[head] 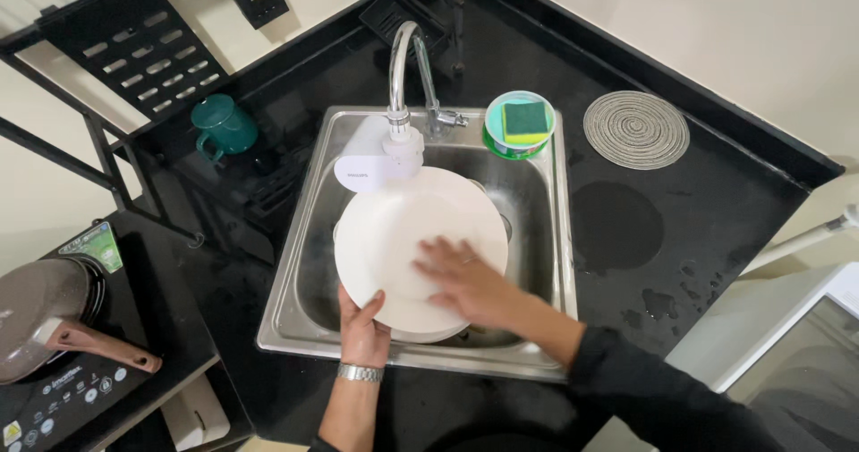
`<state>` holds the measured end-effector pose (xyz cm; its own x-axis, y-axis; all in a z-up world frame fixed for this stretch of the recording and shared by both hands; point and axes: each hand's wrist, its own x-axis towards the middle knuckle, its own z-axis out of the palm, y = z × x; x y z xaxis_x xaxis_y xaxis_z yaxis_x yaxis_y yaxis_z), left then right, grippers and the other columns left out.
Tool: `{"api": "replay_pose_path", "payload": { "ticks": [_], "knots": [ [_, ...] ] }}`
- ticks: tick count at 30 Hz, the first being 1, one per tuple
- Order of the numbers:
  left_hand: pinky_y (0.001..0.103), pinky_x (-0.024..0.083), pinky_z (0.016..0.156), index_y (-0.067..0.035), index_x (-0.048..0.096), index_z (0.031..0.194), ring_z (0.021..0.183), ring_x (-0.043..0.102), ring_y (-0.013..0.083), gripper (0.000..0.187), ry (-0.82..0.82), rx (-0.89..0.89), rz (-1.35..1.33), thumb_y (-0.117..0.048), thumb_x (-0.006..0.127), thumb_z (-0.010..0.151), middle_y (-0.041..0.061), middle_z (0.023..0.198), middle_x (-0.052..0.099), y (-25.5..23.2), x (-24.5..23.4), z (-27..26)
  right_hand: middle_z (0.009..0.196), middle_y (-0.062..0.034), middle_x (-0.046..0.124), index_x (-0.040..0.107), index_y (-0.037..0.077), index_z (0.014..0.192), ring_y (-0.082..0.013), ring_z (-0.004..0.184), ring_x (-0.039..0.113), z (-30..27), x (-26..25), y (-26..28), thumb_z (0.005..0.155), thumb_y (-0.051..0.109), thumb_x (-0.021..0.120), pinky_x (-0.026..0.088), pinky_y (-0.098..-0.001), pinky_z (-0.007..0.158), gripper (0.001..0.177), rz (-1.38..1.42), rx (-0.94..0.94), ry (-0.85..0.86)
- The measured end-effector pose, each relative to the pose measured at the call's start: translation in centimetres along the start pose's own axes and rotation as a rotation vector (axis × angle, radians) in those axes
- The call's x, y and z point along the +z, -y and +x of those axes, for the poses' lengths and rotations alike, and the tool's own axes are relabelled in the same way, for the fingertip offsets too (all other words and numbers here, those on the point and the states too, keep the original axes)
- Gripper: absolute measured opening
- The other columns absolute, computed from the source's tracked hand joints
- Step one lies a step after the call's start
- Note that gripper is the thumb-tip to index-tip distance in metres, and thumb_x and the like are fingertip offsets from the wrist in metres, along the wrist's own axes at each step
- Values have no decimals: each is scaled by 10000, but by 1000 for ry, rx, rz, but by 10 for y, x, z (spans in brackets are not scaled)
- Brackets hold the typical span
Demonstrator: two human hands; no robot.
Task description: The person rinses plates and a glass under running water in a sink, rubbing the surfaces by hand and placing them on a rack or counter nearby.
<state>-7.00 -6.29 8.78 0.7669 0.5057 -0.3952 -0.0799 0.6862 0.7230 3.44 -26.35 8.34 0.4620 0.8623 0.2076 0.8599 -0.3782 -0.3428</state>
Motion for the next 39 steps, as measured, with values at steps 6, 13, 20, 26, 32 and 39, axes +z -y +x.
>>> {"api": "replay_pose_path", "payload": {
  "ticks": [6, 13, 20, 26, 32, 39],
  "knots": [
    [421, 522, 964, -141, 483, 1434, 1185, 611, 285, 678, 33, 65, 18, 96, 612, 811, 132, 1360, 638, -1, -2, -7, 1734, -106, 141, 261, 320, 1636, -436, 1575, 142, 44, 5, -12, 1021, 653, 149, 170, -744, 1130, 708, -114, 20, -104],
    [555, 528, 899, -276, 511, 1468, 1213, 599, 362, 798, 12, -81, -89, 76, 614, 759, 119, 1430, 618, 3, -11, -7, 1627, -144, 389, 229, 231, 1639, -326, 1483, 397, 21, -72, -69, 939, 407, 614, 333, -471, 1175, 818, 323, 738, -140],
    [496, 386, 1191, -185, 383, 1582, 1406, 468, 314, 857, 121, -260, 17, -7, 562, 763, 90, 1561, 494, 1, 43, -16, 1174, -85, 741, 666, 75, 1295, -207, 1017, 699, -1, -79, -69, 817, 162, 709, 551, -350, 903, 487, 1066, 818, -401],
    [453, 518, 976, -34, 546, 1389, 1238, 592, 286, 463, 217, -415, 328, -64, 598, 930, 123, 1388, 637, 33, 48, 8, 1272, -168, 713, 586, 150, 1338, -408, 1181, 650, -8, -160, 11, 909, 294, 559, 486, -454, 949, 453, 398, 773, -273],
    [404, 516, 859, -68, 469, 1373, 1081, 571, 263, 465, 202, -346, 581, -112, 639, 942, 110, 1282, 559, 39, 55, 9, 1135, -189, 744, 552, 130, 1334, -438, 1042, 682, -25, -179, 31, 935, 247, 532, 496, -481, 855, 416, 332, 666, -328],
    [442, 513, 1019, -81, 500, 1312, 1232, 596, 280, 303, 76, -426, 369, -133, 546, 1017, 142, 1396, 624, 9, 45, -12, 1276, -26, 742, 665, 190, 1291, -173, 1158, 676, -39, -142, 0, 892, 302, 632, 466, -326, 994, 415, 600, 725, -425]
  ]
}}
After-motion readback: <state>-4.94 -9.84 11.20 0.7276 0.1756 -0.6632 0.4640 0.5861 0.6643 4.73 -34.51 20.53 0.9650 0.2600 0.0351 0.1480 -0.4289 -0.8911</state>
